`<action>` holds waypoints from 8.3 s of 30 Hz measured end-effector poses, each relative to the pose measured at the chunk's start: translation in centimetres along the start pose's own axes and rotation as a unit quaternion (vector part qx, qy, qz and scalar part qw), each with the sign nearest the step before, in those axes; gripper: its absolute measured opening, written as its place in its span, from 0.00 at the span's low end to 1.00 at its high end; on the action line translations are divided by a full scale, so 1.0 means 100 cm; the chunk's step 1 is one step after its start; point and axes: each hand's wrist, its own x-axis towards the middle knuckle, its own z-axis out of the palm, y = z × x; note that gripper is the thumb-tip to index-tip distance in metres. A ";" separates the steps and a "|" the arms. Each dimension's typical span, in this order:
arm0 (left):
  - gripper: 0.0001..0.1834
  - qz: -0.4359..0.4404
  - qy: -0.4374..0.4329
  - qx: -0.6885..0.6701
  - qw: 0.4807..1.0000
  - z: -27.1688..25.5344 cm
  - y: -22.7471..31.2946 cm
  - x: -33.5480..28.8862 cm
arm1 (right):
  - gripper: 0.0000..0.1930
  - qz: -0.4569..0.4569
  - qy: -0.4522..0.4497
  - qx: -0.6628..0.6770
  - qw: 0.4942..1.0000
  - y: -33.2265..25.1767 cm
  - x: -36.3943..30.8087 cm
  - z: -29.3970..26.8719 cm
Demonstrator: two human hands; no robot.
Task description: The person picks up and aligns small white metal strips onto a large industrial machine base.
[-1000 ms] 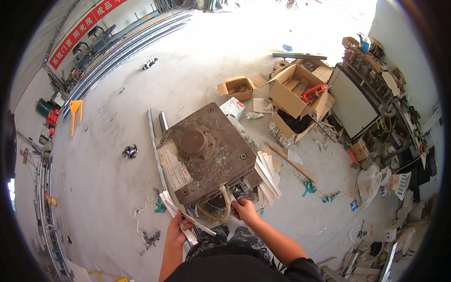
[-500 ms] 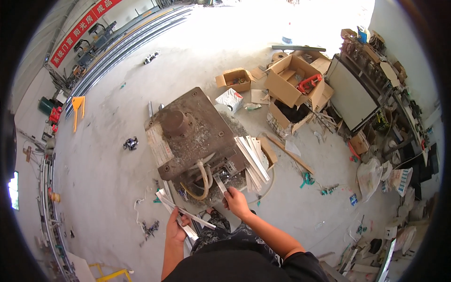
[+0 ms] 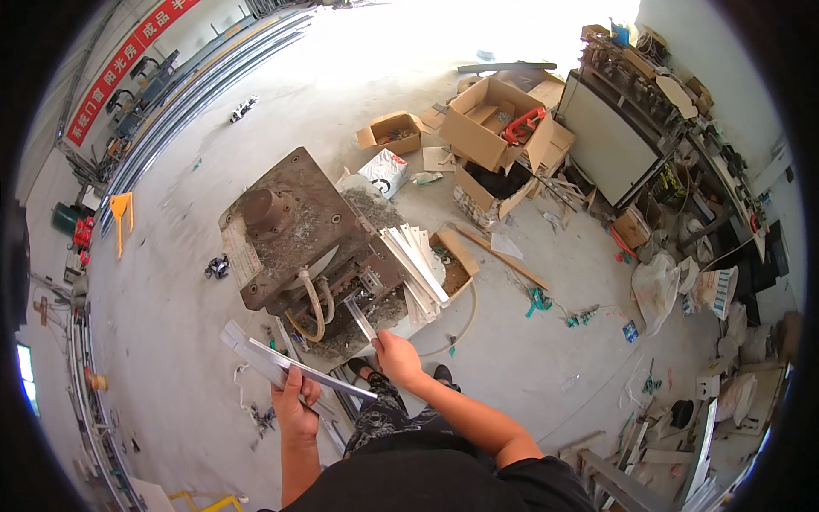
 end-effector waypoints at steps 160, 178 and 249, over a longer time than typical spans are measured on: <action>0.10 -0.061 -0.017 0.233 0.970 -0.024 -0.102 -0.028 | 0.14 -0.104 0.037 -0.155 0.982 0.002 0.035 -0.009; 0.10 0.172 -0.273 0.671 0.668 -0.024 -0.040 0.009 | 0.18 -0.400 0.083 -0.431 0.804 -0.052 -0.058 -0.092; 0.16 -0.071 -0.284 0.523 0.801 -0.033 -0.040 0.040 | 0.14 0.256 -0.085 0.258 0.928 -0.004 0.005 -0.011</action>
